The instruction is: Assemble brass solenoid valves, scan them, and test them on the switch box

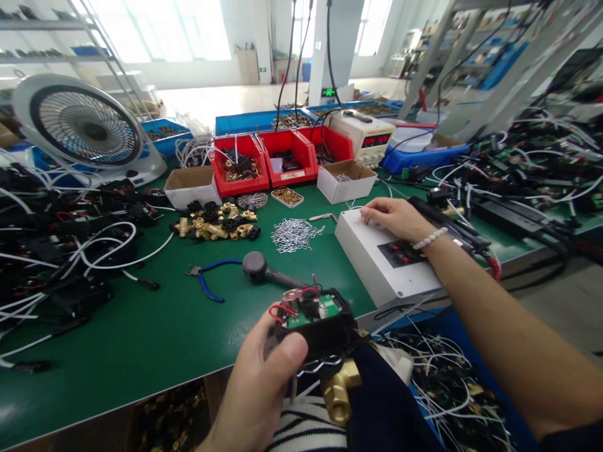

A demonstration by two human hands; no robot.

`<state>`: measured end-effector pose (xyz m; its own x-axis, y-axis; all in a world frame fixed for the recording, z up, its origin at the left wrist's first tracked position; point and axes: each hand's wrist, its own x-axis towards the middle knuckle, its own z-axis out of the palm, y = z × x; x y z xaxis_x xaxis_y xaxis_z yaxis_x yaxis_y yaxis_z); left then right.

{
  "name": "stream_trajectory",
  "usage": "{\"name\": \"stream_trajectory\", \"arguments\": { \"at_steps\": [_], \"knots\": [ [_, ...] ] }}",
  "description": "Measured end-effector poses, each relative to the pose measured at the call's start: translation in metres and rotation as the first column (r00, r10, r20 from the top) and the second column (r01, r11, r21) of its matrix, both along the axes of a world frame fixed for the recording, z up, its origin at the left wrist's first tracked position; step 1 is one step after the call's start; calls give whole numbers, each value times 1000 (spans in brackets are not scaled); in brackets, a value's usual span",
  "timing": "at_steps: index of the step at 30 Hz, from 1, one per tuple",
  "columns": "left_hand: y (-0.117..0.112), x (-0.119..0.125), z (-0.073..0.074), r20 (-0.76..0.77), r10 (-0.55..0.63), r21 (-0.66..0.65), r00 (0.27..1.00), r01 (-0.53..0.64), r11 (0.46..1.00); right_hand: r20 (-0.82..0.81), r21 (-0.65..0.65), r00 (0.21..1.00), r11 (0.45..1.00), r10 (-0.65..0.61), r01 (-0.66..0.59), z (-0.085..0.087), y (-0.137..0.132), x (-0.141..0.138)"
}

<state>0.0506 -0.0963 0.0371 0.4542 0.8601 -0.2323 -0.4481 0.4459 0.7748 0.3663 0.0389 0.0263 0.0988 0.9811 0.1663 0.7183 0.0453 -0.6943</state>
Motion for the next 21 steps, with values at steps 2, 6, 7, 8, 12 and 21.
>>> {"name": "stream_trajectory", "arguments": {
  "at_steps": [2, 6, 7, 8, 12, 21],
  "knots": [
    [-2, 0, 0, -93, 49, 118, 994, -37, 992, 22, 1, 1000, 1000, -6, 6, 0, 0, 1],
    [-5, 1, 1, -167, 68, 203, 984, -33, 979, 64, -7, 998, 1000, -18, 18, 1, -1, 1],
    [-5, 1, 1, -168, 79, 220, 983, -41, 975, 73, -9, 997, 1000, -20, 21, 1, -1, 1],
    [-6, 1, 2, -169, 90, 233, 981, -49, 971, 80, -10, 997, 1000, -23, 24, 2, -1, 1],
    [-8, 2, 3, -164, 115, 239, 980, -73, 968, 102, -13, 994, 999, -30, 32, 3, -1, 0],
    [-1, 2, -3, -38, 131, -79, 991, -133, 988, 126, -16, 991, 999, -42, 45, 5, -2, -1]
  ]
}}
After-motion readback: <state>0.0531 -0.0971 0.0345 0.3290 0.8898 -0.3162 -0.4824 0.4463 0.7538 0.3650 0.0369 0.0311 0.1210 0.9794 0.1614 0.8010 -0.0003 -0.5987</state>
